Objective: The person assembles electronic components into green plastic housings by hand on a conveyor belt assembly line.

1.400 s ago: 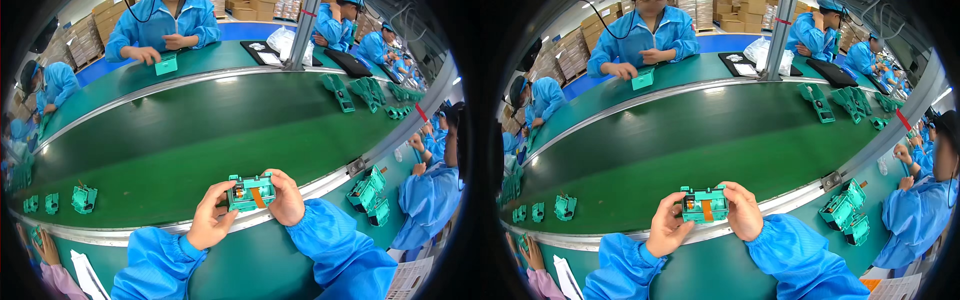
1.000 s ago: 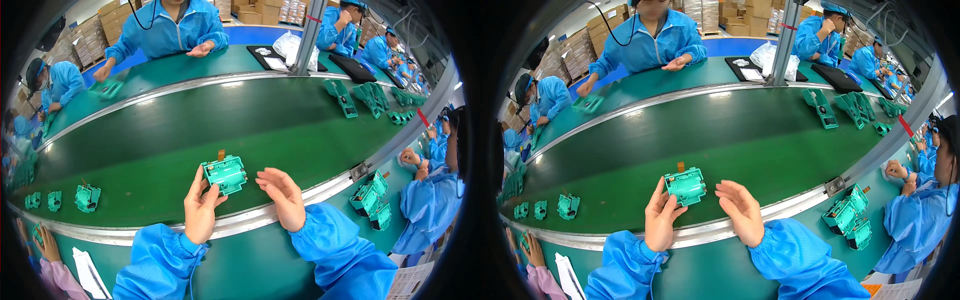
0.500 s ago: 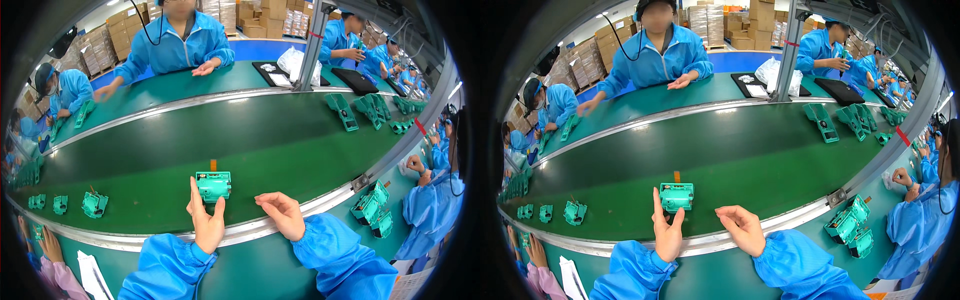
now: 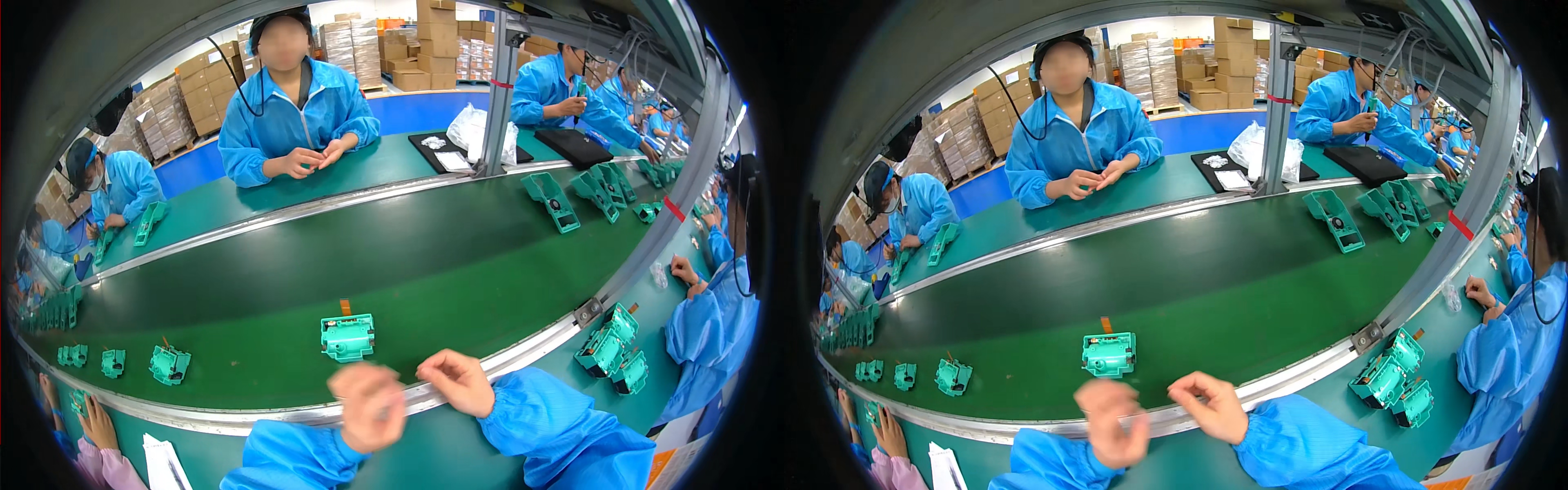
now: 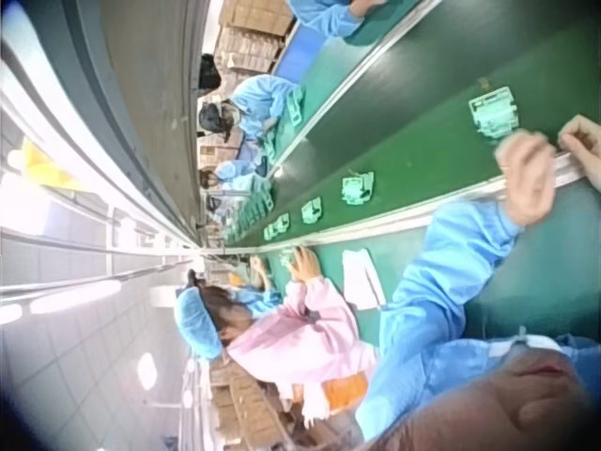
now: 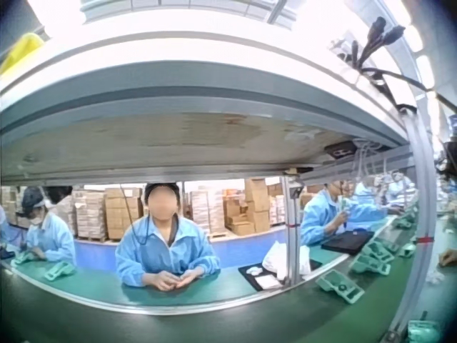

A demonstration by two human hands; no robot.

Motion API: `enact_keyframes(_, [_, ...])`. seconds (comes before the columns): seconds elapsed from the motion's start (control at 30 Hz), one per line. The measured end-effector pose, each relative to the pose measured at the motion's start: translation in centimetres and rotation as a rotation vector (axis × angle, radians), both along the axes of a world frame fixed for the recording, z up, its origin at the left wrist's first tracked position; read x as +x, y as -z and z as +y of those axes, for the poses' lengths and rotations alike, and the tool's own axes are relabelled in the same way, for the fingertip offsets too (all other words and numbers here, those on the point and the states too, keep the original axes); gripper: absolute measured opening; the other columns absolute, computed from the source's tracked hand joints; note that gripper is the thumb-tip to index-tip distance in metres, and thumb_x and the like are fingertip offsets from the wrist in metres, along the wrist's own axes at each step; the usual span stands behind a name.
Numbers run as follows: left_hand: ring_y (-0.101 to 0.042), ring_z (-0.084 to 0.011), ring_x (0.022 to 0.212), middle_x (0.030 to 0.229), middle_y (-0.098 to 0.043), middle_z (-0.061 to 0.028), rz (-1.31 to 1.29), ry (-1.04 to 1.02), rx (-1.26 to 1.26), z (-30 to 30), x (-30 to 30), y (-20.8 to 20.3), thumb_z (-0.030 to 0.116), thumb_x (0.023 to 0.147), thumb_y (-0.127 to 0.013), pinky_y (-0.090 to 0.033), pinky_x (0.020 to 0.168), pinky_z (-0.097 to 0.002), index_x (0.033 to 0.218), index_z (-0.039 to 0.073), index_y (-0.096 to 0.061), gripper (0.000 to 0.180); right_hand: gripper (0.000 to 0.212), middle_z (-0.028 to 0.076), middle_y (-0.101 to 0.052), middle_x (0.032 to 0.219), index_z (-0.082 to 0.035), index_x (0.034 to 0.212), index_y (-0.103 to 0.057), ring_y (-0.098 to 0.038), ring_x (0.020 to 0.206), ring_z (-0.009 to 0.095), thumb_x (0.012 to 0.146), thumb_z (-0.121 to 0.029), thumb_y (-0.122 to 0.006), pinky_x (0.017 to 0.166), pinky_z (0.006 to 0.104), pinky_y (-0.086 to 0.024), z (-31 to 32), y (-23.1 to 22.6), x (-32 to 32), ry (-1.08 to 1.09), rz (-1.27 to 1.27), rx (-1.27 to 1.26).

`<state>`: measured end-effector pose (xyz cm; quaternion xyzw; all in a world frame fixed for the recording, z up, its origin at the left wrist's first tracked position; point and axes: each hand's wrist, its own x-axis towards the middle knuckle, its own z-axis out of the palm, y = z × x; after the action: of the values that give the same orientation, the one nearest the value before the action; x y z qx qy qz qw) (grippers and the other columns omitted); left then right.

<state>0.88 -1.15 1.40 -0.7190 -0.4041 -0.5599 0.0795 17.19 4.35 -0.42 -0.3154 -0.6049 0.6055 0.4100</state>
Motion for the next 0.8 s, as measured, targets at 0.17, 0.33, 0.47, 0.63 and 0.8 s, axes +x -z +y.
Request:
enact_keyframes(0.17, [-0.05, -0.019, 0.072, 0.081, -0.052, -0.0036, 0.104, 0.457, -0.232, -1.1, 2.3, -0.4, 0.0, 0.063, -0.067, -0.043, 0.066, -0.0291, 0.092, 0.006, -0.064, 0.03, 0.024, 0.002, -0.055, 0.076, -0.003, 0.089, -0.049, -0.049, 0.07, 0.006, 0.08, -0.021, -0.063, 0.06, 0.0208, -0.042, -1.9, -0.3, 0.3, -0.224, -0.142, 0.072])
enact_keyframes(0.33, [-0.05, -0.0163, 0.072, 0.081, -0.055, -0.0025, 0.003, 0.469, -0.377, -0.3, 2.2, 0.4, 0.001, 0.064, -0.069, -0.038, 0.064, -0.0267, 0.092, 0.009, -0.065, 0.029, 0.017, 0.0, -0.053, 0.073, -0.004, 0.087, -0.048, -0.047, 0.066, 0.005, 0.082, -0.015, -0.06, 0.056, 0.0203, -0.04, -0.9, 0.0, 0.2, -0.288, -0.07, -0.035])
enact_keyframes(0.47, [-0.047, -0.0194, 0.072, 0.081, -0.051, -0.0033, 0.004, 0.466, -0.405, -0.4, 2.1, 0.5, 0.002, 0.067, -0.067, -0.041, 0.063, -0.0287, 0.097, 0.009, -0.063, 0.032, 0.018, 0.002, -0.054, 0.071, -0.003, 0.087, -0.048, -0.047, 0.065, 0.006, 0.074, -0.006, -0.06, 0.056, 0.0226, -0.041, -0.8, 0.0, 0.2, -0.279, -0.123, -0.011])
enact_keyframes(0.63, [-0.049, -0.0157, 0.071, 0.08, -0.054, -0.0019, -0.014, 0.478, -0.418, -0.3, 2.0, 0.6, 0.002, 0.065, -0.069, -0.037, 0.064, -0.0264, 0.093, 0.01, -0.065, 0.03, 0.017, 0.001, -0.055, 0.076, -0.003, 0.091, -0.048, -0.048, 0.069, 0.005, 0.079, -0.008, -0.059, 0.057, 0.0209, -0.04, -0.7, 0.2, 0.3, -0.293, -0.15, 0.033])
enact_keyframes(0.8, [-0.048, -0.0161, 0.07, 0.08, -0.054, -0.0015, -0.012, 0.471, -0.413, -0.3, 2.0, 0.5, 0.002, 0.065, -0.069, -0.037, 0.063, -0.026, 0.094, 0.01, -0.065, 0.03, 0.017, 0.001, -0.055, 0.075, -0.003, 0.091, -0.048, -0.048, 0.069, 0.005, 0.079, -0.008, -0.059, 0.057, 0.0207, -0.04, -0.8, 0.2, 0.1, -0.298, -0.117, 0.031])
